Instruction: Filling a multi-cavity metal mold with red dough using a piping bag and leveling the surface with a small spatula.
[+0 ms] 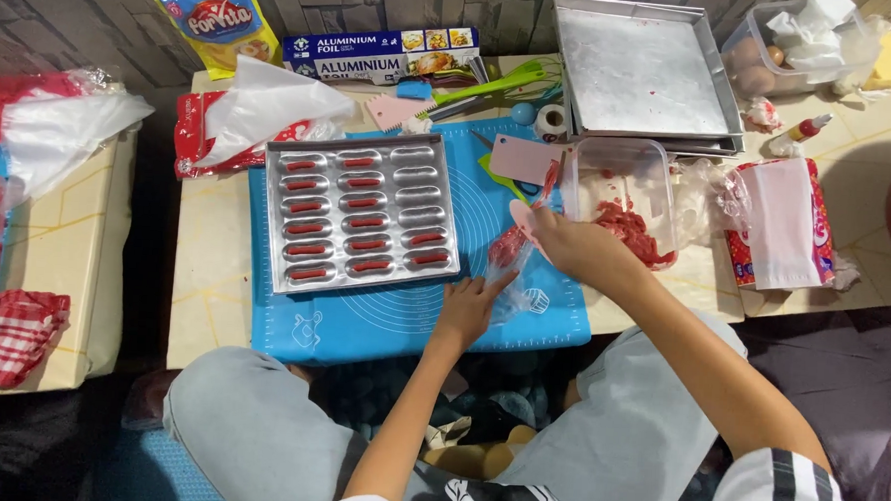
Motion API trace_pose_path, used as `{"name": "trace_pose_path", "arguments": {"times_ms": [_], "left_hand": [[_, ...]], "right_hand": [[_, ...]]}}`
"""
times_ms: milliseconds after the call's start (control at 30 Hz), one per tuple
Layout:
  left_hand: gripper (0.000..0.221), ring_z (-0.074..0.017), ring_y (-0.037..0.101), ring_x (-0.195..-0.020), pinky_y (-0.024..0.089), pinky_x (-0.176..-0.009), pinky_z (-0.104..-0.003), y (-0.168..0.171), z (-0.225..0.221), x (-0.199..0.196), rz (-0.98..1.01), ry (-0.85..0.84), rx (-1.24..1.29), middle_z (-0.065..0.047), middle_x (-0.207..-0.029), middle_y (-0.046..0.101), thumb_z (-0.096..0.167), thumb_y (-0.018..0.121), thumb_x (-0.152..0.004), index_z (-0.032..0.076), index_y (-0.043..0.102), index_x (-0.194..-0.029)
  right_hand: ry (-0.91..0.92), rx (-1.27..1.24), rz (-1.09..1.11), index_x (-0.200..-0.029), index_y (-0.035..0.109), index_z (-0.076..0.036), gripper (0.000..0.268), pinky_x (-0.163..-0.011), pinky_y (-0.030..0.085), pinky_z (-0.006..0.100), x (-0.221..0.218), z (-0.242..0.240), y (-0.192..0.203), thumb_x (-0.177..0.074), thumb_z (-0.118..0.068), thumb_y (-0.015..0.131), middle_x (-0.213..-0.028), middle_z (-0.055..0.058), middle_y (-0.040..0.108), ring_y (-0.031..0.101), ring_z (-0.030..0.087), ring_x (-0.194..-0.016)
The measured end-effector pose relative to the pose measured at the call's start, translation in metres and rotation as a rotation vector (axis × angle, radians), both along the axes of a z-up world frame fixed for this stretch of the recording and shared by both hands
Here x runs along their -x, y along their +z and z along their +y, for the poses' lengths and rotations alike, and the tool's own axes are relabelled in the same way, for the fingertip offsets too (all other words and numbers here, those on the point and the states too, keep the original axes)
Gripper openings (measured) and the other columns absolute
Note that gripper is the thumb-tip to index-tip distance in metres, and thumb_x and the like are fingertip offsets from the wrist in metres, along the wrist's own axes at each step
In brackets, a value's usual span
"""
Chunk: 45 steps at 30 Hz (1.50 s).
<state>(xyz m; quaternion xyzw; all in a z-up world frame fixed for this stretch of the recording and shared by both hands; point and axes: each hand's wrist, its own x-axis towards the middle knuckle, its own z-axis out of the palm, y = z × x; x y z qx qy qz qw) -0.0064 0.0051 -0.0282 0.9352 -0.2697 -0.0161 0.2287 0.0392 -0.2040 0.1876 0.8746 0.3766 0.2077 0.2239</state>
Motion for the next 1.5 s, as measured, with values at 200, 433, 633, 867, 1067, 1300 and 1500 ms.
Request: {"name": "trace_pose_path", "arguments": {"times_ms": [200, 433, 633, 867, 1067, 1300, 1500], "left_hand": [[0.072, -0.0233, 0.064, -0.085, 0.042, -0.077, -0.036, 0.017, 0.004, 0.012, -0.181, 0.062, 0.108, -0.002, -0.087, 0.063, 0.004, 0.048, -0.098, 0.051, 0.039, -0.152], [0.047, -0.0277, 0.066, -0.090, 0.040, -0.078, -0.043, 0.002, -0.004, 0.004, -0.121, 0.024, 0.078, -0.004, -0.093, 0.069, 0.014, 0.058, -0.093, 0.044, 0.061, -0.129], [0.011, -0.0245, 0.063, -0.087, 0.033, -0.075, -0.039, 0.022, -0.007, 0.009, -0.148, 0.087, 0.114, 0.001, -0.084, 0.063, 0.020, 0.061, -0.089, 0.030, 0.062, -0.094], [0.016, -0.0281, 0.064, -0.087, 0.032, -0.082, -0.042, 0.019, -0.002, 0.006, 0.107, 0.003, 0.227, -0.004, -0.078, 0.067, 0.018, 0.050, -0.096, 0.023, 0.065, -0.097], [0.027, -0.0382, 0.066, -0.090, 0.029, -0.105, -0.056, 0.045, 0.002, 0.010, 0.377, -0.016, 0.250, -0.019, -0.085, 0.071, 0.015, 0.041, -0.104, 0.008, 0.066, -0.113], [0.034, -0.0320, 0.068, -0.086, 0.034, -0.099, -0.049, 0.071, 0.007, 0.018, 0.416, -0.018, 0.166, -0.012, -0.084, 0.070, 0.022, 0.031, -0.106, 0.011, 0.064, -0.110], [0.078, -0.0507, 0.064, -0.106, 0.045, -0.089, -0.059, 0.037, 0.000, 0.015, 0.189, -0.041, 0.064, -0.024, -0.134, 0.043, 0.001, 0.051, -0.097, 0.039, 0.023, -0.159]], "right_hand": [[-0.348, -0.096, 0.535, -0.116, 0.037, -0.012, 0.020, -0.061, 0.061, 0.046, -0.033, -0.003, -0.127, -0.097, -0.004, 0.040, -0.108, 0.016, 0.068, 0.076, 0.036, -0.071], [-0.294, -0.009, 0.579, -0.130, 0.035, -0.010, 0.033, -0.069, 0.064, 0.041, -0.019, 0.008, -0.111, -0.100, 0.000, 0.043, -0.114, 0.019, 0.068, 0.077, 0.035, -0.079], [-0.284, -0.001, 0.425, -0.132, 0.039, -0.008, 0.032, -0.062, 0.062, 0.036, -0.014, 0.023, -0.147, -0.100, -0.004, 0.044, -0.099, 0.011, 0.063, 0.076, 0.031, -0.075], [-0.256, -0.029, 0.360, -0.130, 0.041, -0.010, 0.024, -0.059, 0.062, 0.033, -0.027, 0.022, -0.172, -0.107, -0.011, 0.043, -0.094, 0.011, 0.064, 0.075, 0.028, -0.073], [-0.286, 0.026, 0.455, -0.135, 0.036, -0.007, 0.035, -0.063, 0.063, 0.034, -0.037, 0.031, -0.177, -0.102, -0.004, 0.048, -0.102, 0.019, 0.063, 0.075, 0.034, -0.079], [-0.239, 0.029, 0.396, -0.135, 0.038, -0.007, 0.034, -0.065, 0.064, 0.035, -0.030, 0.031, -0.171, -0.103, -0.005, 0.049, -0.101, 0.019, 0.063, 0.076, 0.034, -0.081], [-0.362, -0.389, 0.861, -0.123, 0.037, -0.001, 0.022, -0.079, 0.060, 0.059, -0.060, 0.004, -0.121, -0.102, -0.003, 0.038, -0.102, 0.036, 0.065, 0.070, 0.056, -0.085]]}}
